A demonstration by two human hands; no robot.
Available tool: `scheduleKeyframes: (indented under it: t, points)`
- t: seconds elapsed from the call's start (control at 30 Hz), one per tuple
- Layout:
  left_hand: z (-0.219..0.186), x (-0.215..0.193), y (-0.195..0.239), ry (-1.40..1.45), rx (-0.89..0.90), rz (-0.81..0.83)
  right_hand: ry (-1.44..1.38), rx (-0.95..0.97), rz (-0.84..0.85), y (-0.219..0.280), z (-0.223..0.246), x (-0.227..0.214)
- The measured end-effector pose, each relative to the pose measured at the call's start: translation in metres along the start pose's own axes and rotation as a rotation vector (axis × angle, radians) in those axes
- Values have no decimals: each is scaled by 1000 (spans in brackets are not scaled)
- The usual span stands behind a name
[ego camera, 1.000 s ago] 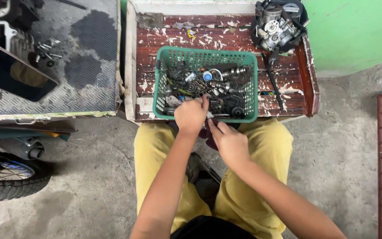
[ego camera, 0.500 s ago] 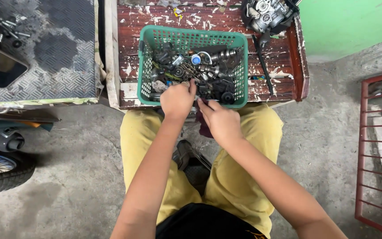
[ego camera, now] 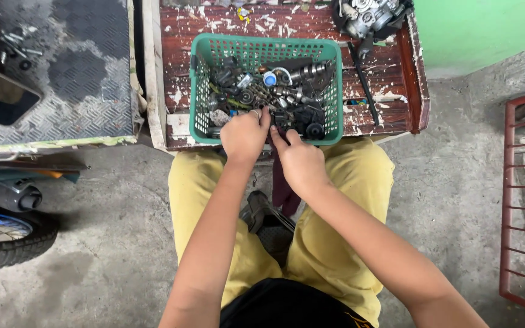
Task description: The person cleans and inspects various small motorcycle engine components from a parts basket using a cloth.
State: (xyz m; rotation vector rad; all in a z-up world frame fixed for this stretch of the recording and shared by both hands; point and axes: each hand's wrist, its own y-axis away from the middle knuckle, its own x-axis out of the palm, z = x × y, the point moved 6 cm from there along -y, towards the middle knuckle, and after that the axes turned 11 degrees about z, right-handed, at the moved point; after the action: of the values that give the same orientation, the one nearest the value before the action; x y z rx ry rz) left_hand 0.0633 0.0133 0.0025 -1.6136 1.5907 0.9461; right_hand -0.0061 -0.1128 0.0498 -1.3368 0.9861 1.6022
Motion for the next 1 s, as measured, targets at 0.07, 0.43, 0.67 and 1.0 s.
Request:
scheduleKeyframes:
  t: [0.07,0.43,0.67,1.0]
  points:
    - [-2,-2,-3,14,-20,-1,0,2,-19,-7,-3,5]
    - [-5,-3,-1,45,-30,50,-18,-10,-86,-1,4,11]
    - [-3,-3,0,36,-32,-21,-7,-37,-115,16,11,4]
    - [1,5,-1,20,-38,-47,43,-28,-27,13,4,1]
